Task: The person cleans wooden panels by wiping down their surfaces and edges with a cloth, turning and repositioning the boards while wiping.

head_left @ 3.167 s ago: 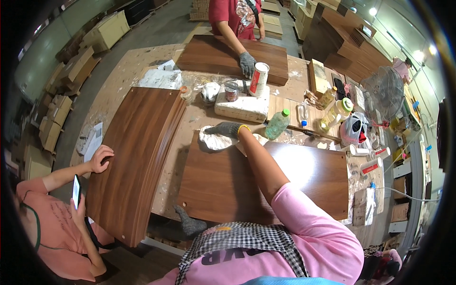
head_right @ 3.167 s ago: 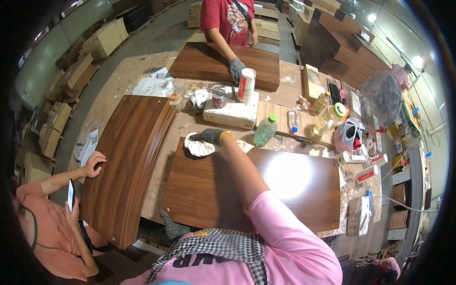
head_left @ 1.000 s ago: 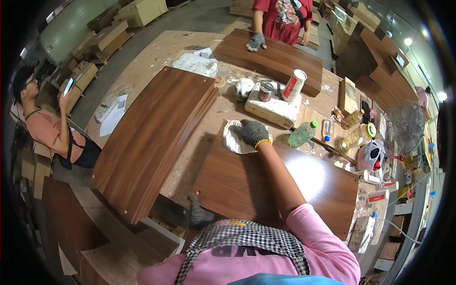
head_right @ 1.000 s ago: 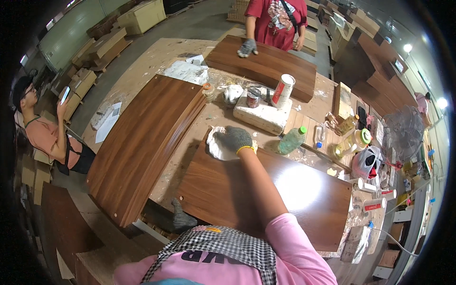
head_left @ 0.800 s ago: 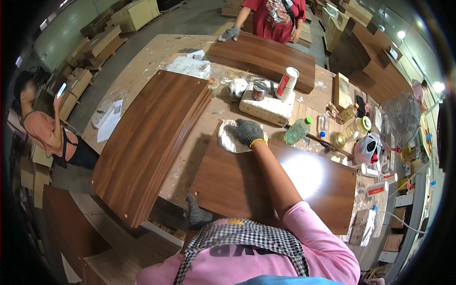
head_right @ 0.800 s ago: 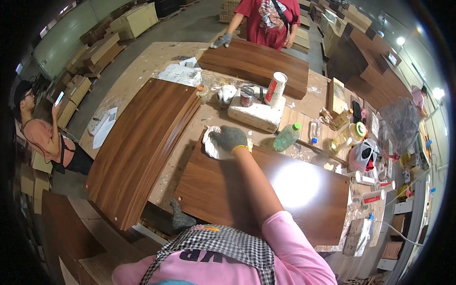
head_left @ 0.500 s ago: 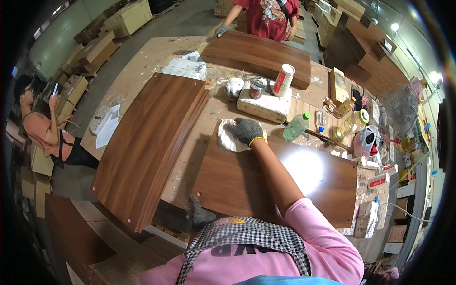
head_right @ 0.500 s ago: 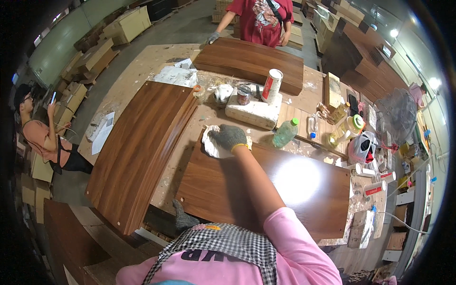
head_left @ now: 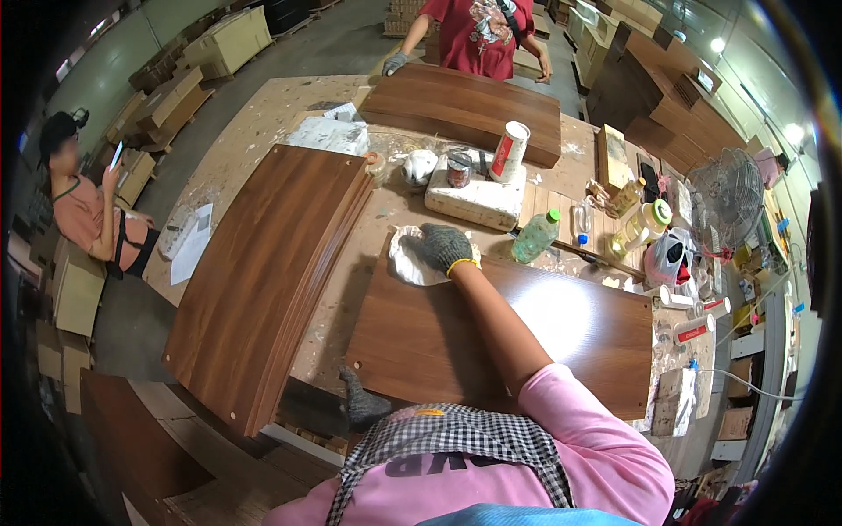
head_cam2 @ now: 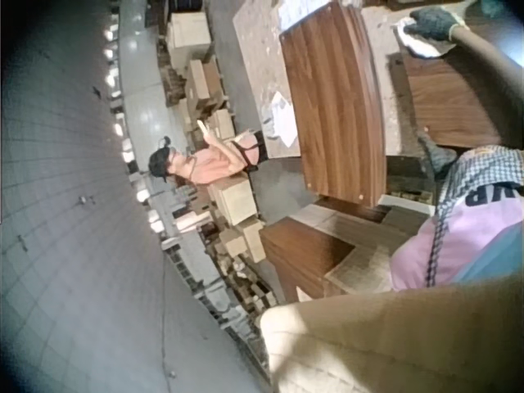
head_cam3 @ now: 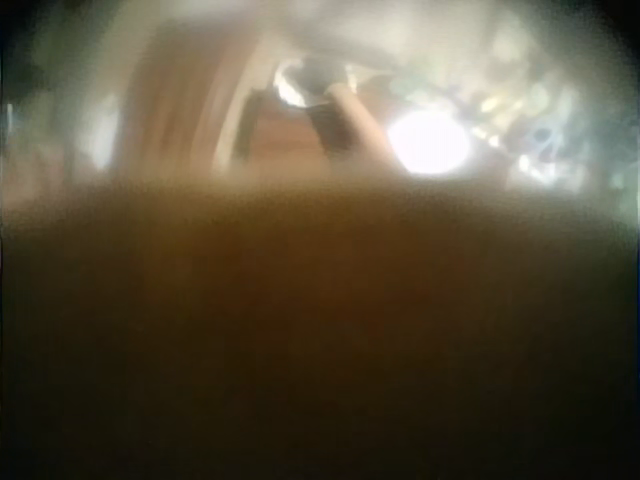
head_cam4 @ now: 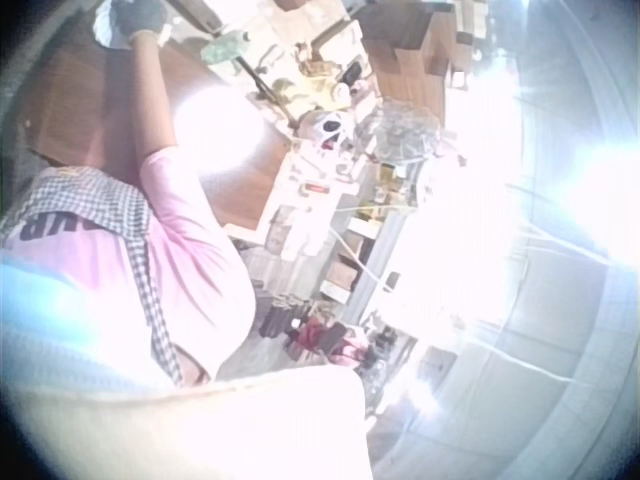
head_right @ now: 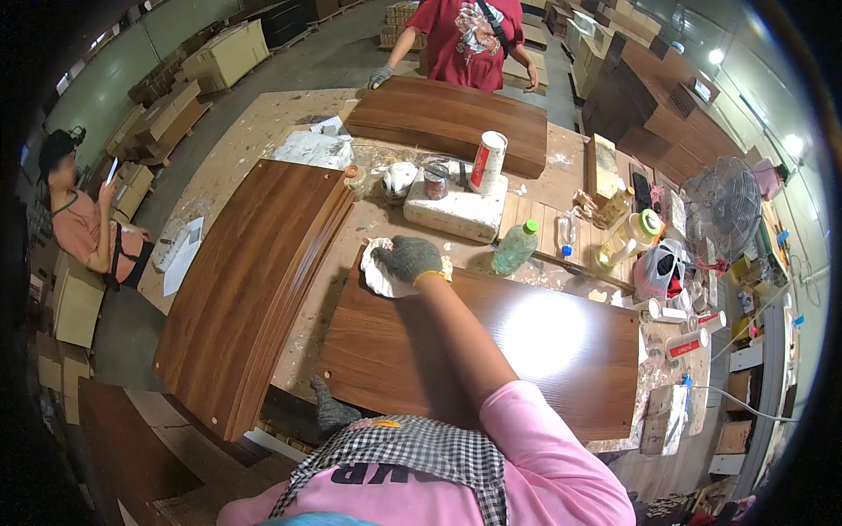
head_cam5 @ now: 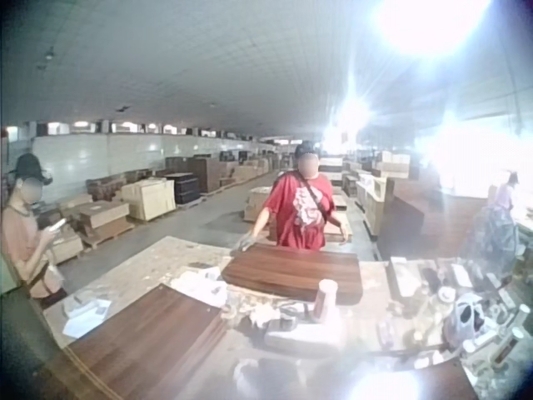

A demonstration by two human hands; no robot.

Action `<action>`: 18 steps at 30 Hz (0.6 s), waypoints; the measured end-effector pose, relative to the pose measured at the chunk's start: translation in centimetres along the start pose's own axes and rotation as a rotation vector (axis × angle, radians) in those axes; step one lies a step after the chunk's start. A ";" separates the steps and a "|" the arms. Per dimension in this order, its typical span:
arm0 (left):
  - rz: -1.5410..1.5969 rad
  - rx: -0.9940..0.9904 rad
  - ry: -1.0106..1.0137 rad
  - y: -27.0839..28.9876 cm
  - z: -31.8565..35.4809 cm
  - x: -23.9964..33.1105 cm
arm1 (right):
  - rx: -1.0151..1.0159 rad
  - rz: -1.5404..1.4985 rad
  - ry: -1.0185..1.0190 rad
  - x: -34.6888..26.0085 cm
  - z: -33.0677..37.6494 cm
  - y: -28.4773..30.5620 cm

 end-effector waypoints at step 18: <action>-0.307 -0.121 0.054 0.4 -1.0 0.2 | 0.038 -0.029 0.016 -0.3 0.2 -0.2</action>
Point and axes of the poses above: each hand's wrist, its own z-axis away from the middle knuckle, its own y-axis out of the back of the hand, x = y × z, the point moved 3 cm from there along -z, towards the middle knuckle, and after that the axes turned 3 degrees about -y, right-handed, at the moved point
